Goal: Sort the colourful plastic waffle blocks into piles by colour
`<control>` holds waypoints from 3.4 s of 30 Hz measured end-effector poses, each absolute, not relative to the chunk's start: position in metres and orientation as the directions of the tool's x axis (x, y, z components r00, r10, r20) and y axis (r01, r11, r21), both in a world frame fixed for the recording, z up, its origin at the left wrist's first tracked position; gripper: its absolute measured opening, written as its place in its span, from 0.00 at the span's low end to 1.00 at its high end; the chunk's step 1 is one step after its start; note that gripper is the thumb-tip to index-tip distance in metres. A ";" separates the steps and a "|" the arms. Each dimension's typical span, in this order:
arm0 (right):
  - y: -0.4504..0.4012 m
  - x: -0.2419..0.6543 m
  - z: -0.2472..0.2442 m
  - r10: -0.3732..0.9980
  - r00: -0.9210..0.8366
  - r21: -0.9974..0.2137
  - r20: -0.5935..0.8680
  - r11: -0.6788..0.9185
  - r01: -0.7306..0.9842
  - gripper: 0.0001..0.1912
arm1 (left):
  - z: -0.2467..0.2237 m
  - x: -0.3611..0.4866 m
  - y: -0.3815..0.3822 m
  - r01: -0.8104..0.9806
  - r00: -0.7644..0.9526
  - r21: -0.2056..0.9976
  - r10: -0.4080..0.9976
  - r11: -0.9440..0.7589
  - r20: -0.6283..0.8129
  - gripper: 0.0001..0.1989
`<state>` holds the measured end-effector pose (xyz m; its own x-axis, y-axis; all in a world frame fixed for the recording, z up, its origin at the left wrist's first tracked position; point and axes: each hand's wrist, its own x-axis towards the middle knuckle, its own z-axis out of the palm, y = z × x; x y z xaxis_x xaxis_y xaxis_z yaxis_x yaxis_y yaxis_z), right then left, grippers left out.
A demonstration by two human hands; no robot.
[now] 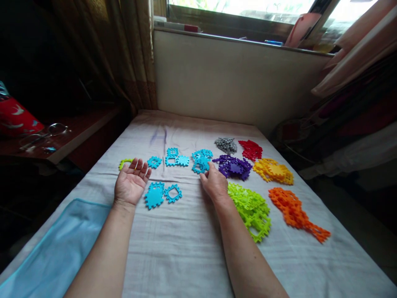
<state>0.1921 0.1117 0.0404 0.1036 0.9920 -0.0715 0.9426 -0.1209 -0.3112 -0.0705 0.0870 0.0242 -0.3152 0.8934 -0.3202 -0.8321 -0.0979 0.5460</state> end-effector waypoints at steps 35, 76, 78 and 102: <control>0.147 0.190 0.061 1.000 0.030 -0.226 0.007 -0.027 0.974 0.23 | 0.022 -0.072 0.088 -0.847 -0.317 0.520 0.892 -0.112 -0.323 0.16; 0.129 0.156 0.019 0.905 0.008 -0.542 0.424 0.247 0.803 0.17 | 0.024 -0.071 0.087 -0.857 -0.321 0.502 0.887 -0.121 -0.333 0.16; 0.141 0.172 0.023 0.914 0.118 -0.515 0.388 0.109 0.850 0.17 | 0.023 -0.071 0.088 -0.850 -0.319 0.514 0.890 -0.117 -0.325 0.15; 0.049 0.165 -0.003 0.930 -0.153 -0.721 0.335 0.358 0.593 0.17 | 0.001 -0.034 0.076 0.337 -0.256 0.933 0.941 -0.129 0.223 0.21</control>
